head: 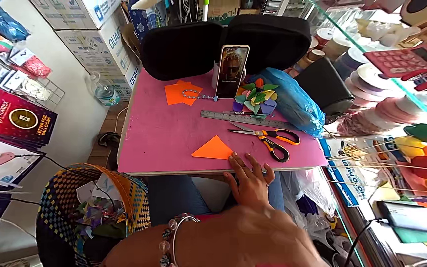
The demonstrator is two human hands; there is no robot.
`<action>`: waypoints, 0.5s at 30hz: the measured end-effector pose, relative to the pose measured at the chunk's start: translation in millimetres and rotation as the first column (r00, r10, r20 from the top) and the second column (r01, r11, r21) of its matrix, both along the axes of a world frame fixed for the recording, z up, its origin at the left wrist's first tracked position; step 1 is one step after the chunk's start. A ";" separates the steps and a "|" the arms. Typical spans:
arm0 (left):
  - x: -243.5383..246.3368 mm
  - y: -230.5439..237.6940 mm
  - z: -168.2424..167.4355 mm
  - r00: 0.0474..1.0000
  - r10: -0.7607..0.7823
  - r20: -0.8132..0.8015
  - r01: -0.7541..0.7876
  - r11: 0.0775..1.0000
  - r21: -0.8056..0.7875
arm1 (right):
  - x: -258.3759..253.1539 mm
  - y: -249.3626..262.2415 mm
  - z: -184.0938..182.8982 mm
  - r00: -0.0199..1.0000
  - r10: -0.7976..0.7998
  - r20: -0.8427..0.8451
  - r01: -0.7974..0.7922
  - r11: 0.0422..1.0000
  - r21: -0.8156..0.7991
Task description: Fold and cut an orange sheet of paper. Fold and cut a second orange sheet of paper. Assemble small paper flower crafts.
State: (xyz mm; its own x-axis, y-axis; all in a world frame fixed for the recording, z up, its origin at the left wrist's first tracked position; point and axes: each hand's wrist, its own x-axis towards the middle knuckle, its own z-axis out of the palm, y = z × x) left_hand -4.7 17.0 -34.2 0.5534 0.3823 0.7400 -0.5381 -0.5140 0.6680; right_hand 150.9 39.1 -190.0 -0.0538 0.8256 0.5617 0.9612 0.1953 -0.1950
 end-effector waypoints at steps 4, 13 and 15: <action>-6.7 19.2 -83.8 0.425 0.831 -0.360 -0.556 0.553 0.620 | -0.8 -3.3 5.5 1.000 0.011 0.027 -0.010 1.000 -0.023; -34.0 36.9 -149.4 0.071 0.932 -0.357 -0.433 0.351 0.830 | -12.2 -22.1 30.3 0.966 0.215 -0.146 -0.232 0.966 -0.111; -37.0 42.3 -149.7 0.084 0.931 -0.355 -0.419 0.356 0.835 | -7.4 -21.1 34.0 0.938 0.288 -0.191 -0.310 0.945 -0.100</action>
State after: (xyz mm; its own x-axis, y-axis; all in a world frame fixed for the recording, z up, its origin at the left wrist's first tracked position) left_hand -41.7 59.3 -184.0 0.5556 0.7094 0.4336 0.7739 -0.6319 0.0422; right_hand 143.5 17.9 -156.0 -0.2212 0.8508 0.4766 0.8118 0.4315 -0.3935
